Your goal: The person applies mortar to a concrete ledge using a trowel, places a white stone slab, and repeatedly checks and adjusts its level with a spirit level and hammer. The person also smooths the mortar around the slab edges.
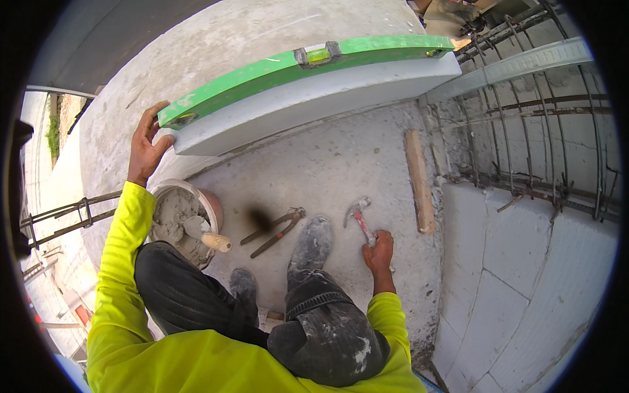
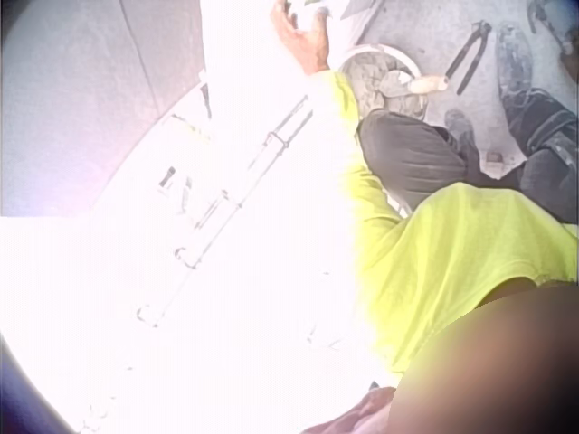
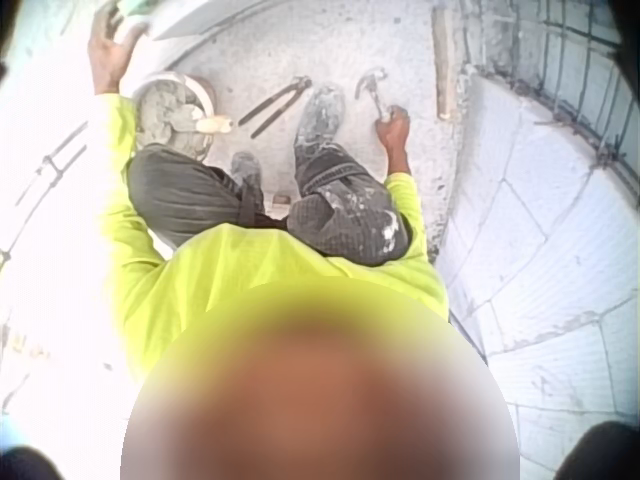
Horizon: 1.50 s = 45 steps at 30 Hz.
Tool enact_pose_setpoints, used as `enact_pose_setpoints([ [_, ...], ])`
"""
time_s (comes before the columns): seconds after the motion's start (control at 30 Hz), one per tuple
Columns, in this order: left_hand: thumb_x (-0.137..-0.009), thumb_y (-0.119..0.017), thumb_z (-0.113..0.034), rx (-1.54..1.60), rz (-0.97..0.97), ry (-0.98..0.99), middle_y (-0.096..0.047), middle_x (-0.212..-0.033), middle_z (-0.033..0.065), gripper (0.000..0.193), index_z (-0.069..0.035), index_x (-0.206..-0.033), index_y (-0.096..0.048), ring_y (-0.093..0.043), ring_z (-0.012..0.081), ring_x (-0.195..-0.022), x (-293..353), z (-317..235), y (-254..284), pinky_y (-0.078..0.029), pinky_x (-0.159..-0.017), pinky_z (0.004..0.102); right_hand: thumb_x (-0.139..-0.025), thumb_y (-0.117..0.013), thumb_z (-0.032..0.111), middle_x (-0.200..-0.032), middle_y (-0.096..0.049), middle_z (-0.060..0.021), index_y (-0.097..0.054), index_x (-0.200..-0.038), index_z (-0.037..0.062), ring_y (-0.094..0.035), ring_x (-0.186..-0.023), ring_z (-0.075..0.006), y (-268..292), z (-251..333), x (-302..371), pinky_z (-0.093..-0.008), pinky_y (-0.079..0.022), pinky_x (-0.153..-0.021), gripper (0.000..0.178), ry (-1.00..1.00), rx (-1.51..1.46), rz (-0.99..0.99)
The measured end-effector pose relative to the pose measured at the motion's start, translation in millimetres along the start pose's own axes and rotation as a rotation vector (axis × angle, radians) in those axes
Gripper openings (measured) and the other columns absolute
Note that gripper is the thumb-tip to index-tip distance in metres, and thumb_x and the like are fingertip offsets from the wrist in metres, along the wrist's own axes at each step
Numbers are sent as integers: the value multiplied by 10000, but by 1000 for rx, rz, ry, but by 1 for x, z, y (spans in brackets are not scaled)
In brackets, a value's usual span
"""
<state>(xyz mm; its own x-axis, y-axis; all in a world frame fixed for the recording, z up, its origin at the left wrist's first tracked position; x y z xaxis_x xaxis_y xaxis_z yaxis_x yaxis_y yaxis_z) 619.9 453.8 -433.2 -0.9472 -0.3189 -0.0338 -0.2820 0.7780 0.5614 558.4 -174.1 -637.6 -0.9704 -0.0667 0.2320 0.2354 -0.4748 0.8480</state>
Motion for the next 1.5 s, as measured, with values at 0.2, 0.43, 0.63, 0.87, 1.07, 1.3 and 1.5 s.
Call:
enact_pose_setpoints([
  [0.2,-831,-618,-43,183,12,123,-601,-1347,89,591,-85,-1417,-556,-580,230,-1246,1,9,-2,-458,-1069,357,-779,-665,41,-877,-615,-166,-571,-1046,-7,-602,-697,-326,20,53,4,-397,-498,-653,286,-6,-198,149],
  [0.43,-870,-644,-60,321,-17,254,-638,-1238,70,524,-73,-1387,-567,-615,156,-1098,-2,16,-7,-515,-936,302,-894,-646,-4,-950,-620,-210,-514,-1348,-65,-631,-748,-323,83,269,-33,-384,-529,-666,476,754,-424,316],
  [0.63,-881,-647,-90,333,27,329,-611,-1289,84,511,-77,-1381,-543,-625,169,-1105,-4,15,-5,-546,-896,310,-805,-676,-41,-945,-505,-164,-334,-1557,10,-610,-723,-321,96,397,-67,-434,-532,-619,828,1108,-165,462],
  [0.87,-876,-640,-87,303,33,293,-590,-1306,80,498,-96,-1365,-546,-631,180,-1129,-8,11,-5,-568,-873,325,-777,-647,-79,-985,-519,-155,-319,-1592,113,-624,-730,-328,87,436,-70,-447,-529,-584,899,1168,75,521],
  [1.07,-852,-588,-11,340,-3,320,-610,-1208,38,490,-80,-1337,-572,-593,132,-1057,-5,7,-8,-489,-937,266,-776,-638,-60,-987,-525,-175,-330,-1574,73,-640,-707,-337,83,443,-74,-446,-535,-572,866,1201,104,497],
  [1.3,-879,-580,-2,347,3,334,-613,-1216,37,462,-81,-1335,-571,-595,134,-1061,-7,5,-7,-502,-925,265,-799,-620,-36,-984,-530,-182,-342,-1563,41,-643,-687,-334,86,447,-75,-434,-536,-559,816,1208,94,490],
  [1.5,-867,-581,10,389,-9,328,-614,-1223,47,480,-84,-1337,-566,-595,147,-1102,-5,10,-8,-502,-937,274,-766,-627,-75,-989,-529,-176,-333,-1573,47,-627,-661,-324,86,449,-74,-436,-526,-544,868,1218,39,462],
])
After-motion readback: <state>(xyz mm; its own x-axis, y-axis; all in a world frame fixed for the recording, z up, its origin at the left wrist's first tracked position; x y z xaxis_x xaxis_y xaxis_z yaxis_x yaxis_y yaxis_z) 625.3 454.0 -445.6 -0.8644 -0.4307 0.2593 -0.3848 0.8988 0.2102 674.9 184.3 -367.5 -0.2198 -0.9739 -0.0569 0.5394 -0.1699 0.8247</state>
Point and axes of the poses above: each hand's wrist, its own x-axis away from the middle knuckle, its own y-axis out of the back of the hand, z = x × y, the point moved 5 cm from there along -x, towards the middle knuckle
